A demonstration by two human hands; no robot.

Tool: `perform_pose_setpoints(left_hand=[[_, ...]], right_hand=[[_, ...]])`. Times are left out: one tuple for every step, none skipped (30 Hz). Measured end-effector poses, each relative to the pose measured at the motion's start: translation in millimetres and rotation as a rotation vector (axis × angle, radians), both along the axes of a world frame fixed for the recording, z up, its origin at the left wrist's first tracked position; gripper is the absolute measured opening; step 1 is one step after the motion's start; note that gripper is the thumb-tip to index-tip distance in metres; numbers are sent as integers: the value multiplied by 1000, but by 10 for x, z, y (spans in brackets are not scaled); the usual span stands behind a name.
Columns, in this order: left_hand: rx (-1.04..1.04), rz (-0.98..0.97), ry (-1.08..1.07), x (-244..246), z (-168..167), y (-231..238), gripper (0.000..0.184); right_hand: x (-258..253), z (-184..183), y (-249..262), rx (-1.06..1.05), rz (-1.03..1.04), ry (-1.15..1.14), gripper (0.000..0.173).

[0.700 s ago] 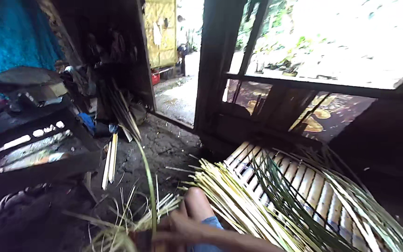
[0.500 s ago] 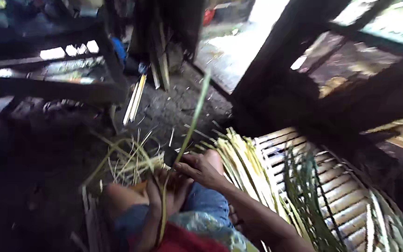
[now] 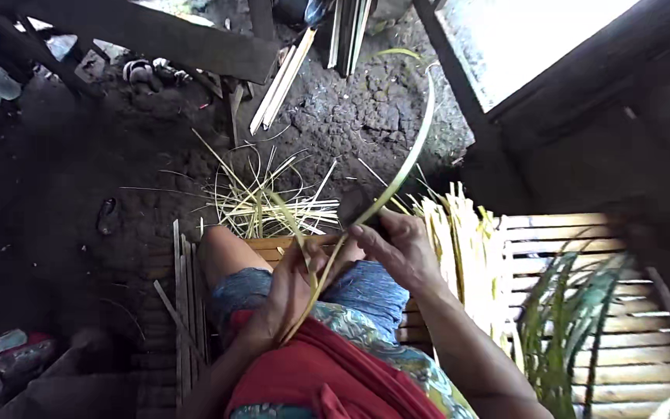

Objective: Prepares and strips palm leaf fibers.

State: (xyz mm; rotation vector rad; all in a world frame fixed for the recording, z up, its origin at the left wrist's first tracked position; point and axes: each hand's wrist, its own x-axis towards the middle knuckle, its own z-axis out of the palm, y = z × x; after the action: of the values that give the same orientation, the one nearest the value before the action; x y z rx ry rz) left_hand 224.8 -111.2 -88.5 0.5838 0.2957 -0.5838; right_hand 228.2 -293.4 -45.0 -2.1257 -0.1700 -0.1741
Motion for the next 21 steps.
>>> perform_pose_setpoints(left_hand=[[-41,-15,18,-24,47,4,55],[-84,7,38,-26,52,15,56],[-139,52,28,-1,-2,39,55],[-207,116,23,52,-92,69,54],[-219,197,57,121,-195,98,52],[-213,299,95,190,-322,134,51],[-204,373,104,231,-432,183,49],[-194,408,91,237,-488,218,47],[-203,386,36,216,-515,225,45],[-222,320,-46,176,-506,204,40],[-225,233,-110,134,-445,167,36],[-187,141,-111,89,-326,134,36],[-149,69,-44,33,-196,105,44],[-113,26,19,10,-98,87,52],[-90,22,54,14,-56,84,53],[-31,53,49,10,-48,98,49],[7,89,-40,-26,-103,149,39],[13,87,-219,-61,-213,239,30],[26,133,-262,50,-290,194,28],[-13,252,-177,264,-351,62,32],[-3,350,-105,448,-392,-40,41]], right_hand=[[-21,-20,77,27,51,7,31],[-82,-67,176,38,107,27,33],[-160,-126,267,31,167,44,38],[-240,-173,336,26,229,40,43],[-304,-172,349,52,313,38,46],[-351,-122,331,108,414,41,48],[-390,-45,313,163,511,41,49],[-415,15,310,184,564,23,49],[-406,42,314,146,557,-16,49],[-363,32,322,65,483,-62,48],[-285,-1,329,-50,358,-123,46],[-185,-43,338,-164,214,-189,43],[-92,-72,347,-234,92,-216,42],[-10,-86,360,-263,8,-210,44],[43,-103,384,-249,-35,-172,44],[55,-135,429,-220,-37,-120,43],[32,-178,487,-201,-8,-60,42],[5,-233,555,-202,30,-17,42],[-15,-298,618,-232,63,-8,42],[-31,-353,655,-265,88,-15,43],[-45,-367,651,-272,110,-13,43]])
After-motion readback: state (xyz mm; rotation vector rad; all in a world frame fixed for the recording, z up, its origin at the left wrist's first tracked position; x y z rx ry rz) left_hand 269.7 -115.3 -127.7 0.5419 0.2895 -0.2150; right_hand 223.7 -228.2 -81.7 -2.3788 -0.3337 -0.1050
